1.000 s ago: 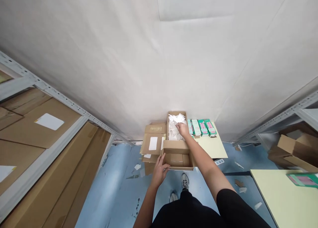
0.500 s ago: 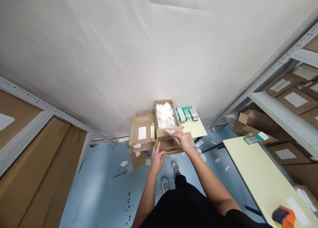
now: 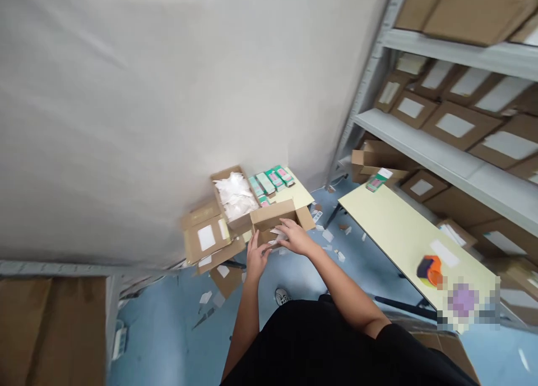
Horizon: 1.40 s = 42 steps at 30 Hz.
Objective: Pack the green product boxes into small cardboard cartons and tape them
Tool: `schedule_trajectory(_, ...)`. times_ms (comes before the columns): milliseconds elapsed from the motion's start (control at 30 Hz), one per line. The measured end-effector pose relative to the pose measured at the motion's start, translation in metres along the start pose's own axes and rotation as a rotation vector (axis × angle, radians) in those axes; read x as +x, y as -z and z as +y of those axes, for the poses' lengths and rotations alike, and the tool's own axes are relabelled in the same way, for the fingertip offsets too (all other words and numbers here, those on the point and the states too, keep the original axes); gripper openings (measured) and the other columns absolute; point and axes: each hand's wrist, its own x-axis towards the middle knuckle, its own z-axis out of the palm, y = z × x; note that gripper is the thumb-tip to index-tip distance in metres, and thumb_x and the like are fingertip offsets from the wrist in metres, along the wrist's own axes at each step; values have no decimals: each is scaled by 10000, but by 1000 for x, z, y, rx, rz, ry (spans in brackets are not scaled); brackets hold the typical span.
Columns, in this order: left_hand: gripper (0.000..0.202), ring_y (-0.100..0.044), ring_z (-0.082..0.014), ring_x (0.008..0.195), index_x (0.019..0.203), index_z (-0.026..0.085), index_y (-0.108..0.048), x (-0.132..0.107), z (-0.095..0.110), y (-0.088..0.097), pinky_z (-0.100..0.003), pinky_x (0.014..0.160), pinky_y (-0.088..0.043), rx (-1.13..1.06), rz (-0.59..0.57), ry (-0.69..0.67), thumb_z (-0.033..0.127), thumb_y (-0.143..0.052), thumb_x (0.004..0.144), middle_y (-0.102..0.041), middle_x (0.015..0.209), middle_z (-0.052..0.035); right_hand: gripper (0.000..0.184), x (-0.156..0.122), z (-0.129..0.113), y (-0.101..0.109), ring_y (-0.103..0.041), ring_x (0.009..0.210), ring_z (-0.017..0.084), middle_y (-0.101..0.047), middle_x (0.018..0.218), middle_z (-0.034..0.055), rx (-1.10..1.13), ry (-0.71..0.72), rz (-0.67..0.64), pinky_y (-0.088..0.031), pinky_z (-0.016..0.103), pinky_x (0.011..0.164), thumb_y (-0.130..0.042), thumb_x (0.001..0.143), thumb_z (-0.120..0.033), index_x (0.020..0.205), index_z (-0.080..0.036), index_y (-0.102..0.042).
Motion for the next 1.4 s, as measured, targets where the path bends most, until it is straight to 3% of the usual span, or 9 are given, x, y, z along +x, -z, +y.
schedule_trajectory(100, 163, -407, -385, 1521, 988, 265, -834, 31, 40, -34, -565, 1209, -442, -15, -15, -85, 214, -703, 905, -281, 1749, -2, 631, -42, 37, 40, -410, 1539, 341, -397, 1677, 160, -43, -81, 149, -417, 547, 1226, -736, 925, -298, 1526, -248, -551)
schedule_trajectory(233, 175, -408, -384, 1524, 979, 260, -835, 63, 109, -91, -571, 1201, -451, -32, -79, -221, 178, -720, 876, -264, 1755, -17, 598, -116, 108, 98, -461, 1506, 333, -453, 1640, 156, -84, -264, 316, -428, 545, 1223, -668, 957, -328, 1536, -255, -534)
schedule_trajectory(433, 195, -420, -374, 1521, 978, 253, -842, 90, 205, -184, -600, 1212, -428, -45, -292, -409, 151, -728, 858, -408, 1682, -74, 674, -221, 200, 172, -378, 1559, 338, -367, 1698, 138, -92, -573, 511, -382, 534, 1258, -683, 917, -312, 1562, -255, -497)
schedule_trajectory(600, 270, -481, -340, 1496, 1026, 276, -837, 113, 282, -260, -569, 1206, -455, -81, -521, -547, 118, -712, 846, -463, 1643, -75, 745, -292, 237, 217, -366, 1566, 328, -321, 1722, 130, -49, -775, 665, -380, 532, 1256, -687, 908, -306, 1606, -284, -428)
schedule_trajectory(767, 221, -467, -354, 1502, 962, 266, -840, 157, 348, -315, -591, 1217, -437, -84, -603, -725, 123, -743, 825, -464, 1640, -88, 715, -334, 257, 237, -405, 1542, 349, -393, 1684, 121, -29, -890, 833, -399, 572, 1234, -664, 929, -333, 1607, -306, -439)
schedule_trajectory(1000, 219, -360, -357, 1570, 975, 208, -830, 231, 406, -400, -564, 1245, -404, -164, -728, -863, 102, -715, 822, -309, 1737, -74, 672, -334, 283, 240, -398, 1552, 332, -395, 1685, 134, -27, -963, 937, -391, 561, 1246, -656, 932, -316, 1580, -286, -481)
schedule_trajectory(1167, 276, -367, -391, 1561, 980, 169, -818, 261, 418, -458, -533, 1247, -399, -46, -993, -815, 26, -736, 760, -324, 1730, -117, 643, -296, 312, 247, -411, 1545, 321, -421, 1666, 140, -40, -1036, 976, -395, 541, 1246, -648, 931, -312, 1559, -261, -513)
schedule_trajectory(1300, 407, -437, -356, 1526, 1137, 187, -791, 277, 405, -475, -535, 1219, -424, -96, -1148, -803, 57, -736, 755, -369, 1705, -143, 647, -246, 346, 254, -444, 1522, 324, -497, 1613, 148, 45, -1039, 995, -401, 540, 1236, -679, 913, -387, 1531, -248, -550)
schedule_trajectory(1400, 541, -461, -303, 1515, 1297, 210, -734, 302, 396, -472, -491, 1226, -426, -216, -1103, -774, 81, -714, 772, -498, 1618, -146, 664, -203, 381, 260, -525, 1454, 328, -567, 1559, 142, 219, -1034, 1070, -463, 542, 1178, -656, 920, -496, 1531, -258, -553)
